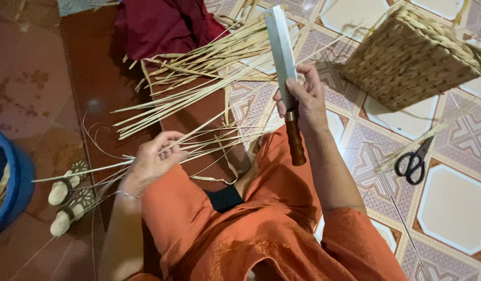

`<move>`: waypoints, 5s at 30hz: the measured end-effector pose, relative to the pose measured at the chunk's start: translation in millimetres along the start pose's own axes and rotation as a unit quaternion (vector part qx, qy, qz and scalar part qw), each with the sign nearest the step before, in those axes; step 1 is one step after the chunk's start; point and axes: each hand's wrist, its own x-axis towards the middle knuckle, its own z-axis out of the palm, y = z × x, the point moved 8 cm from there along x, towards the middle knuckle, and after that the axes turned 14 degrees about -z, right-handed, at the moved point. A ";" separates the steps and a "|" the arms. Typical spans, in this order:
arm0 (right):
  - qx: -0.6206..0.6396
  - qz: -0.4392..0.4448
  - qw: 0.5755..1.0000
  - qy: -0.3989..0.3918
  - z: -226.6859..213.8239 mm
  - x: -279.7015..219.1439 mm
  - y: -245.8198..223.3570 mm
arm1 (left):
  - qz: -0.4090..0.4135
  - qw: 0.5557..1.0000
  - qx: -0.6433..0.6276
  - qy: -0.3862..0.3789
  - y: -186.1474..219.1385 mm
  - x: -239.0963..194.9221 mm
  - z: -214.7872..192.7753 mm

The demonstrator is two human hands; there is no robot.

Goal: The person sits on the floor and uses a large knife to split long bamboo strips into thinner strands. The person holds the strips with one hand and guides the knife with the other, repeatedly splitting and separating the strands.

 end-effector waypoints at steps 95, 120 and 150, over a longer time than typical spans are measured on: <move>-0.049 -0.045 0.969 0.236 -190.0 -111.7 -79.0 | 0.125 0.975 0.077 -0.166 133.4 113.2 53.1; -0.087 -0.058 0.940 0.324 -297.8 -156.2 -107.3 | 0.012 0.997 0.077 0.009 36.2 146.7 -58.4; 0.069 0.016 0.945 0.320 -271.7 -190.0 1.6 | 0.093 0.872 -0.331 0.349 -48.8 70.9 -246.8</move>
